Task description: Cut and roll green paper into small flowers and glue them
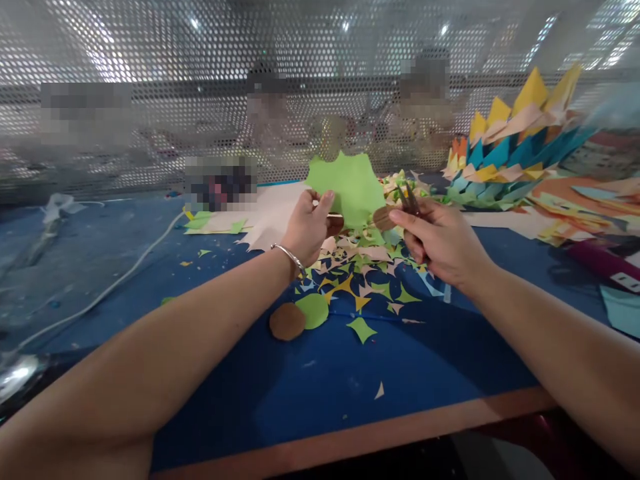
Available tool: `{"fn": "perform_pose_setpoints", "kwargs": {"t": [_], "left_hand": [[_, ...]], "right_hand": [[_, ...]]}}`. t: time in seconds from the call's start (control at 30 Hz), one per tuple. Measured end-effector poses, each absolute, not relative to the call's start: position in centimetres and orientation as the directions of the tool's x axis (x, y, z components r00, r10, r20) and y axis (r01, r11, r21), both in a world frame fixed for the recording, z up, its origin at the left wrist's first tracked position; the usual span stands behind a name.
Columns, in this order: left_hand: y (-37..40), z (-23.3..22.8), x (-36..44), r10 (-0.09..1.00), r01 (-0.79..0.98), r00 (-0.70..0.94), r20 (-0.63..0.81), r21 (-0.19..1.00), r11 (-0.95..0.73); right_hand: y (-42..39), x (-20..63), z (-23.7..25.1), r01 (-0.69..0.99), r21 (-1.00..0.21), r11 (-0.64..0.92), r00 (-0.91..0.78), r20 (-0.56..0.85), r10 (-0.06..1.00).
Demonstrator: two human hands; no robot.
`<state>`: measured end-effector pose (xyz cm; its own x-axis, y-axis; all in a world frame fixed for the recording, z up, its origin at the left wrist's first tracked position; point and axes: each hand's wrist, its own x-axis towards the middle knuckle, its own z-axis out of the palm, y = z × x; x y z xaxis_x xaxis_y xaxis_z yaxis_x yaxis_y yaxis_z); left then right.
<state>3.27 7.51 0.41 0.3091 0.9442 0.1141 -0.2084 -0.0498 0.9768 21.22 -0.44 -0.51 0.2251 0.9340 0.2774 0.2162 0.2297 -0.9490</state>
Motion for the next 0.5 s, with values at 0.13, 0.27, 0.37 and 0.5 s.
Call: {"fn": "perform_pose_setpoints", "kwargs": {"t": [0.13,0.27,0.37,0.5], "left_hand": [[7.0,0.1,3.6,0.958,-0.297,0.265,0.107,0.954,-0.025],[5.8,-0.7,4.3,0.941,-0.313,0.321,0.109,0.950,-0.003],[5.1,-1.0,4.5,0.850,-0.262,0.513,0.119,0.965,0.022],[5.4,-0.7,3.6,0.787,-0.244,0.597,0.157,0.970,-0.008]], "right_hand": [[-0.5,21.2,-0.3,0.124,-0.971,0.202,0.203,0.224,0.953],[-0.6,20.6,-0.2,0.094,-0.977,0.192,0.187,0.206,0.960],[-0.5,20.8,-0.3,0.106,-0.973,0.206,0.205,0.224,0.953],[-0.1,21.7,-0.4,0.168,-0.958,0.232,0.275,0.272,0.922]]}}
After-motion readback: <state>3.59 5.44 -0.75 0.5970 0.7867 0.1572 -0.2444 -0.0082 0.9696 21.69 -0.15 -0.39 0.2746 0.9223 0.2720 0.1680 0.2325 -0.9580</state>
